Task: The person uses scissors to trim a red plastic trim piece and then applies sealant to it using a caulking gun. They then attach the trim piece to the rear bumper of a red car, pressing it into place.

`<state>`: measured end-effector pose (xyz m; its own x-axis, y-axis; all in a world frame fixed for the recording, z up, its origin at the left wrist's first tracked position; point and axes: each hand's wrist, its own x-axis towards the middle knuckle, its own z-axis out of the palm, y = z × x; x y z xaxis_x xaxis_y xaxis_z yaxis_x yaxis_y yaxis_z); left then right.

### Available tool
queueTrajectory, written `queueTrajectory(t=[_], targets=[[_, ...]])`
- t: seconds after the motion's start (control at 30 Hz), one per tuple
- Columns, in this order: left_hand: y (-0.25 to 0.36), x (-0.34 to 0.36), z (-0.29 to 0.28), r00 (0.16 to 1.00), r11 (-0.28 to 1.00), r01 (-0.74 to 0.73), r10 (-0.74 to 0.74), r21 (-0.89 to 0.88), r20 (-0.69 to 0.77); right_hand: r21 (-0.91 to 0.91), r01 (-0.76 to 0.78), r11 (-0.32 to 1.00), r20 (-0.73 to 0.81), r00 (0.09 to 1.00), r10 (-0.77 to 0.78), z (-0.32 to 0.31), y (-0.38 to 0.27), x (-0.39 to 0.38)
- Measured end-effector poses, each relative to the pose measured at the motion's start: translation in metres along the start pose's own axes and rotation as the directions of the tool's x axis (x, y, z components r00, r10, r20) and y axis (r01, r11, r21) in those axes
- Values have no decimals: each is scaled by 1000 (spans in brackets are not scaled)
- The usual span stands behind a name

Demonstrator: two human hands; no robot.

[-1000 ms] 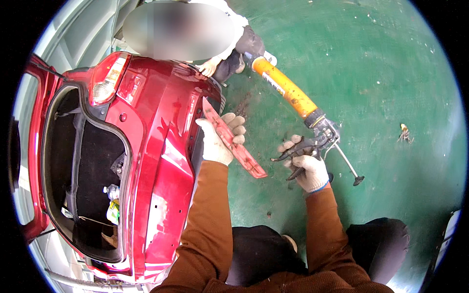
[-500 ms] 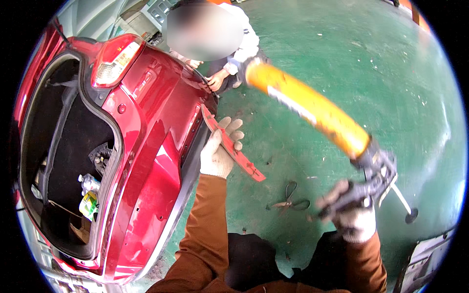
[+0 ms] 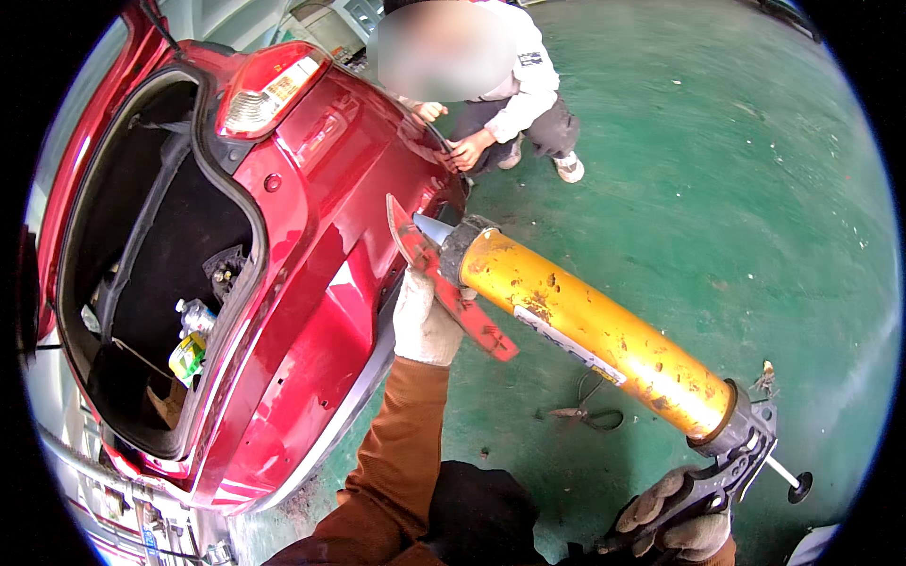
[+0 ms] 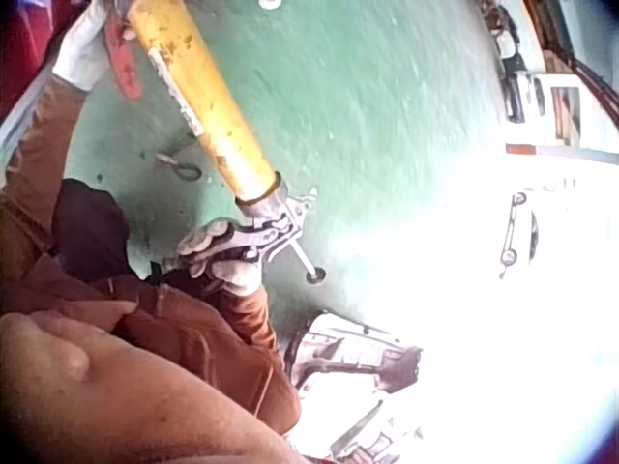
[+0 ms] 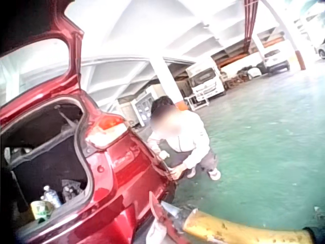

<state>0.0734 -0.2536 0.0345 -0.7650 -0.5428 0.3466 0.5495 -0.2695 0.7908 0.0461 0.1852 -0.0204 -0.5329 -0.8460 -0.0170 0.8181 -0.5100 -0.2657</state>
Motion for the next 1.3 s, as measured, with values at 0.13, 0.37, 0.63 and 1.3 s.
queueTrajectory(t=[0.13,0.37,0.63,1.3], targets=[[4,-1,10,995,998,-29,24,-49,-96,-11,-47,999,1,999,47,-1,-6,0],[10,2,6,999,999,-37,37,-35,-21,-28,-37,999,50,998,39,0,-6,3],[12,3,10,999,999,-21,22,-45,26,-34,-21,999,-7,1000,21,5,-4,3],[15,-1,9,999,1000,3,-4,-19,-37,-136,2,991,-1,1000,-2,21,-1,16]])
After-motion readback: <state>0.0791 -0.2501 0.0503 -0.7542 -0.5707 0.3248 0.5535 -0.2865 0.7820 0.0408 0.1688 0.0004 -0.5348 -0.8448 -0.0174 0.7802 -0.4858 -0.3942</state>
